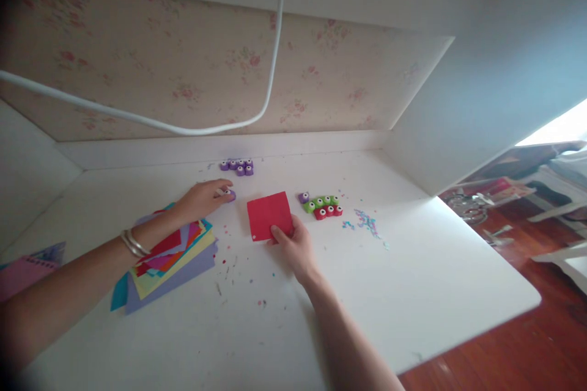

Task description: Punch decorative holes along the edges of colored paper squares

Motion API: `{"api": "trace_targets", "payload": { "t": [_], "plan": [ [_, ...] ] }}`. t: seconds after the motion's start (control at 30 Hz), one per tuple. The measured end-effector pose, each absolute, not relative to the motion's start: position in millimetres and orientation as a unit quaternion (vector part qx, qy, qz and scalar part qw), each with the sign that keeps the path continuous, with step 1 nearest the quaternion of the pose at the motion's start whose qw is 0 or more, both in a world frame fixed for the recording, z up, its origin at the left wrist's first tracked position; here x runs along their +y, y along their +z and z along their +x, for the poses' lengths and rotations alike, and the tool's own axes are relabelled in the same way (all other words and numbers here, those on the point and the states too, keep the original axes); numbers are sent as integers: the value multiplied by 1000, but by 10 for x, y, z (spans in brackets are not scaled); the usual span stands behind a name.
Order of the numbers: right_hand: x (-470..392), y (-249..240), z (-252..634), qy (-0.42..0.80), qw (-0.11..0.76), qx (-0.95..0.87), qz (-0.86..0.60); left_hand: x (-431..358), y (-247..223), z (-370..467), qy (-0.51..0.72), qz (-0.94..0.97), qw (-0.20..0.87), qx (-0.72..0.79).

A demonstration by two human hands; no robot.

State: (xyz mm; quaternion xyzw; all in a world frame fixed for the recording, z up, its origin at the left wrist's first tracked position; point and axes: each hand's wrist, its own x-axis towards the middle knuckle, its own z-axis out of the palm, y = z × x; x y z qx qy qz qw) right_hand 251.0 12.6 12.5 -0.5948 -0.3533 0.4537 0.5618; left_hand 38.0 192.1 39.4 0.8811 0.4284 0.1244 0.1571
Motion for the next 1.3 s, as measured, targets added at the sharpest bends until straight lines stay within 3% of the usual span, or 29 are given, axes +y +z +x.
{"api": "trace_targets", "payload": {
  "t": [0.1,0.23,0.5,0.93,1.3],
  "plan": [
    [126,111,2482,459,567,-346,-590,1415,274,359,214,782,400,428],
    [131,44,2452,468,576,-347,-574,943,111,316,291,661,557,411],
    [135,80,2377,445,552,-383,-592,845,-60,282,359,714,489,350],
    [108,87,2367,418,509,-415,-627,781,-53,292,338,780,389,356],
    [119,105,2363,406,506,-418,-636,770,-81,294,329,787,386,351]
  ]
}}
